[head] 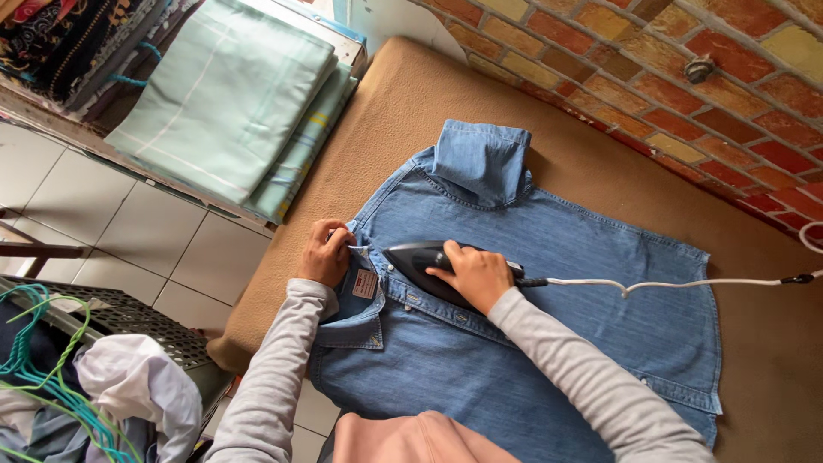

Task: The person irons a blue denim shirt laid out on an ironing board. They smooth the fabric with one hand while moving the iron across the body, collar, and sleeves. The shirt remains on the board throughout the clip.

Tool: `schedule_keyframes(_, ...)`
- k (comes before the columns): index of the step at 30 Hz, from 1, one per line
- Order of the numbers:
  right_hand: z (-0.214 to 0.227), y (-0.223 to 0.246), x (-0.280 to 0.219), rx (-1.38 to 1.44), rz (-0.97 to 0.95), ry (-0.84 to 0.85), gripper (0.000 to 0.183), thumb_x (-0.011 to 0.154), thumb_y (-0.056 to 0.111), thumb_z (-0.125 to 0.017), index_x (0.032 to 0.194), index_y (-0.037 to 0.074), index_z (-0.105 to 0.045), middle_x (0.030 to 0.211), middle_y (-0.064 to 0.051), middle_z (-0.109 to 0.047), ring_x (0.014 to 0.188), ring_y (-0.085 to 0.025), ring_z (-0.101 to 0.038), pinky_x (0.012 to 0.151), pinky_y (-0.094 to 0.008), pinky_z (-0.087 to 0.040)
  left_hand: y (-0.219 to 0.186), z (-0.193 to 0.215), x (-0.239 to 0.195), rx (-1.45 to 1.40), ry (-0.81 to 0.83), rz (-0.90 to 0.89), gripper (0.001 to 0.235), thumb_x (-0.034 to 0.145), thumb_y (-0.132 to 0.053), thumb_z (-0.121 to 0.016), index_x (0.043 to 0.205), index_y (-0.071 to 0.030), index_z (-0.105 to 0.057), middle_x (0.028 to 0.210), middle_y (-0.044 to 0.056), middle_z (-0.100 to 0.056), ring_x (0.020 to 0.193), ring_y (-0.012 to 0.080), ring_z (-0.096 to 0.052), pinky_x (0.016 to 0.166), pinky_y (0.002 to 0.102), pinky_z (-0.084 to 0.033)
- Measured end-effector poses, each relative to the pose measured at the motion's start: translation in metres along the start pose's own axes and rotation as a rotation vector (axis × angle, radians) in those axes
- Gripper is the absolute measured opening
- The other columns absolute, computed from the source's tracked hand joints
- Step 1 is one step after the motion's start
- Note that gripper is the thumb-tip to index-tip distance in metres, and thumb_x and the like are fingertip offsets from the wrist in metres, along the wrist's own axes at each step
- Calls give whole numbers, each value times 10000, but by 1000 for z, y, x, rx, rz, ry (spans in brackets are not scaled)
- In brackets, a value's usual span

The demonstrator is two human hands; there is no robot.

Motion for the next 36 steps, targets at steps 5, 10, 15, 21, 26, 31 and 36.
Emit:
schedule_keyframes(5, -23, 21, 49, -6, -46, 3, 542, 901, 638, -638, 969, 105, -570, 657, -137, -705, 568, -337, -716, 495, -452, -561, -2, 2, -2, -1, 9, -9, 202, 775, 39, -682, 917, -103, -665, 1119, 97, -610, 1047, 322, -608, 873, 415, -544)
schedule_keyframes(10, -13, 16, 38, 2, -10, 23, 529, 908, 638, -628, 940, 113, -563, 648, -133, -703, 576, -343, -715, 496, -460, -558, -2, 1, 3, -22, 5, -12, 221, 754, 54, -674, 905, -108, -665, 1112, 95, -611, 1034, 320, -607, 872, 414, -546)
schedule_keyframes(15, -12, 16, 28, -40, -65, 7, 552, 895, 663, -612, 933, 114, -563, 655, -129, -708, 587, -353, -717, 502, -468, -558, 0, 1, -3, -15, -3, -25, 233, 732, 52, -681, 898, -110, -661, 1101, 93, -615, 1042, 326, -604, 879, 421, -540)
schedule_keyframes(21, -15, -24, 53, -152, -359, -10, 596, 889, 698, -597, 1006, 114, -589, 687, -161, -726, 649, -381, -730, 541, -504, -565, 2, 3, 0, -54, -5, -16, 242, 728, 78, -652, 889, -104, -656, 1107, 112, -604, 1034, 335, -602, 871, 412, -545)
schedule_keyframes(26, -14, -55, 67, -110, -514, -28, 587, 917, 688, -594, 1005, 108, -591, 792, -186, -743, 771, -408, -740, 645, -523, -575, 3, 1, -1, -50, 6, 1, 234, 728, 69, -666, 888, -100, -656, 1097, 101, -611, 1028, 333, -611, 874, 415, -542)
schedule_keyframes(31, -13, -30, 52, -93, -409, -8, 584, 893, 683, -603, 1007, 110, -591, 751, -177, -741, 709, -400, -736, 598, -524, -564, 3, 1, 2, -65, 8, 13, 218, 750, 60, -679, 888, -107, -659, 1098, 98, -608, 1025, 324, -615, 855, 410, -546)
schedule_keyframes(36, -24, 10, 31, -30, -252, 96, 586, 929, 683, -558, 998, 102, -574, 702, -150, -725, 662, -363, -743, 564, -494, -571, 2, 1, -1, -53, 12, 6, 220, 752, 57, -683, 900, -103, -658, 1110, 101, -605, 1052, 327, -606, 862, 413, -551)
Point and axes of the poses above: each hand's wrist, its own x-axis towards the middle knuckle, its own z-axis out of the back of the hand, y = z × x, the point moved 10 cm from there along x, towards the middle knuckle
